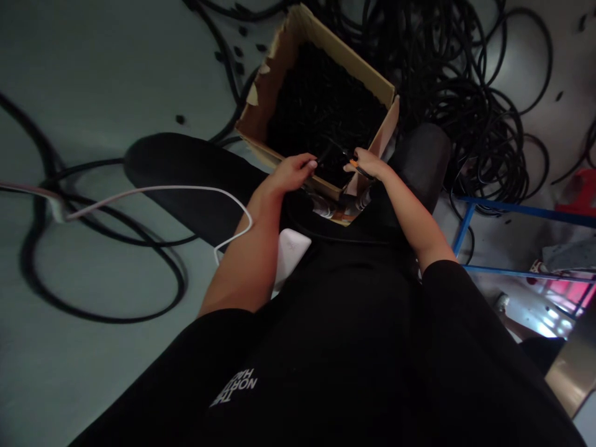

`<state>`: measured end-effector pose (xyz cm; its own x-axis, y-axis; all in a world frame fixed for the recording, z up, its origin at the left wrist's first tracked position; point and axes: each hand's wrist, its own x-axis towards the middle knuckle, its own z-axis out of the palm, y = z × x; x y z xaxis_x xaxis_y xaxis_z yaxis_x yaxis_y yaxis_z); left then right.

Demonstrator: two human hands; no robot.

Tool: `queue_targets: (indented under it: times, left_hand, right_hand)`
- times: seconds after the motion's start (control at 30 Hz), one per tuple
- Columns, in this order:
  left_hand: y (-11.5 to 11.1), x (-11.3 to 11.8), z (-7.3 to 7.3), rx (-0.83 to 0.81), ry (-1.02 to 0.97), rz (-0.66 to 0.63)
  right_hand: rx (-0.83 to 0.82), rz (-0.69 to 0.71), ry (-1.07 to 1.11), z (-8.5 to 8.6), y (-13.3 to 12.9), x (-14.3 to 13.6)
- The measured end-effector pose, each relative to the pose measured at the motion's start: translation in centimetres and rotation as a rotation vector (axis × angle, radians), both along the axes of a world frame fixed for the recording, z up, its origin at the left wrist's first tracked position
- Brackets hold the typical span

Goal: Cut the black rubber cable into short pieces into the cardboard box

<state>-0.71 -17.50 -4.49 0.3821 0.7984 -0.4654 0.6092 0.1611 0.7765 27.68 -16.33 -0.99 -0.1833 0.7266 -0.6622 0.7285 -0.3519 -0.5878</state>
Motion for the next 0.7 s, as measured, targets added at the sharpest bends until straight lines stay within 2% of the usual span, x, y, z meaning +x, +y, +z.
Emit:
queue_targets:
  times: [0.13, 0.23, 0.37, 0.47, 0.7]
  left_hand:
    - [0.1, 0.1, 0.1, -0.014, 0.087, 0.071]
    - [0.2, 0.3, 0.3, -0.016, 0.157, 0.031]
    - [0.0, 0.3, 0.5, 0.007, 0.078, -0.061]
    - [-0.2, 0.4, 0.7, 0.032, 0.035, -0.046]
    - [-0.4, 0.8, 1.1, 0.135, 0.039, 0.073]
  right_hand:
    - [0.016, 0.081, -0.051, 0.3, 0.1, 0.7]
    - [0.01, 0.123, -0.083, 0.3, -0.2, 1.0]
    - [0.051, 0.128, -0.037, -0.3, -0.4, 1.0]
    - [0.089, 0.146, -0.054, -0.9, -0.4, 0.8]
    - [0.068, -0.003, -0.113, -1.0, -0.3, 0.1]
